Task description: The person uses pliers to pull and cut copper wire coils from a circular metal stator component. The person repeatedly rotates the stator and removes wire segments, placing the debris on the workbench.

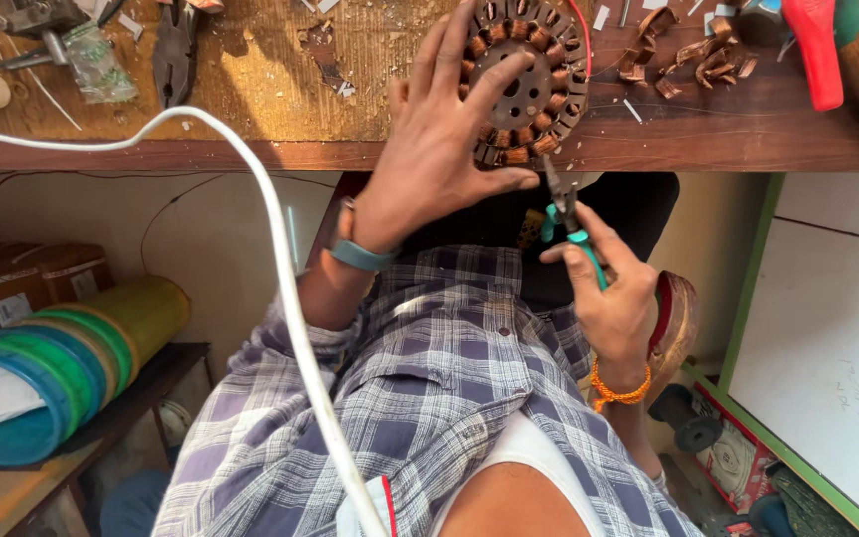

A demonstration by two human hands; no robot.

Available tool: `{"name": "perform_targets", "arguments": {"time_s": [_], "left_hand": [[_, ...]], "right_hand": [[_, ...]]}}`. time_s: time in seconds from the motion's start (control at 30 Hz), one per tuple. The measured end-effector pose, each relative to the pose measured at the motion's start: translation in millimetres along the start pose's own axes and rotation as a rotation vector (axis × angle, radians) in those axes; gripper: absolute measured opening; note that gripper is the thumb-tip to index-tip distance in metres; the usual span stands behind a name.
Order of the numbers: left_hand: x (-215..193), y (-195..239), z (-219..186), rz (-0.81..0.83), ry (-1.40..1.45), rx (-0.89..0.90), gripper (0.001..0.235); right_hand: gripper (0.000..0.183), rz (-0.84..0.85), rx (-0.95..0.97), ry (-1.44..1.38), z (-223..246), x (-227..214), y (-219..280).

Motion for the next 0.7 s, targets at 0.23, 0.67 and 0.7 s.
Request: {"name": "perform_targets", "arguments": {"time_s": [0.23,0.67,0.7], "left_hand": [[-18.3,-9.4,6.4,0.106,0.227,-0.007,0.131],[2.1,-6.2,-12.6,-0.138,-0.046,-0.113,0.101],[0.3,-6.7,-12.5,-0.149,-0.061,-0.098,0.094]], "right_hand": [[0.038,-0.015,-0.176,0.179,35.0,6.0,-5.7],[0.043,-0.240,-0.509,0.574,61.3,9.4,-8.4],[0.044,-0.248,-0.512,0.556,53.5,10.3,-10.4]]}}
Point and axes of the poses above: each hand's wrist, its own y-axis away from the middle knuckle, its own x-axis out of the palm, z = x × y, the point moved 7 cm from there along -y, towards the middle knuckle, and after that the axes turned 6 degrees about -y, right-handed, at the moved point
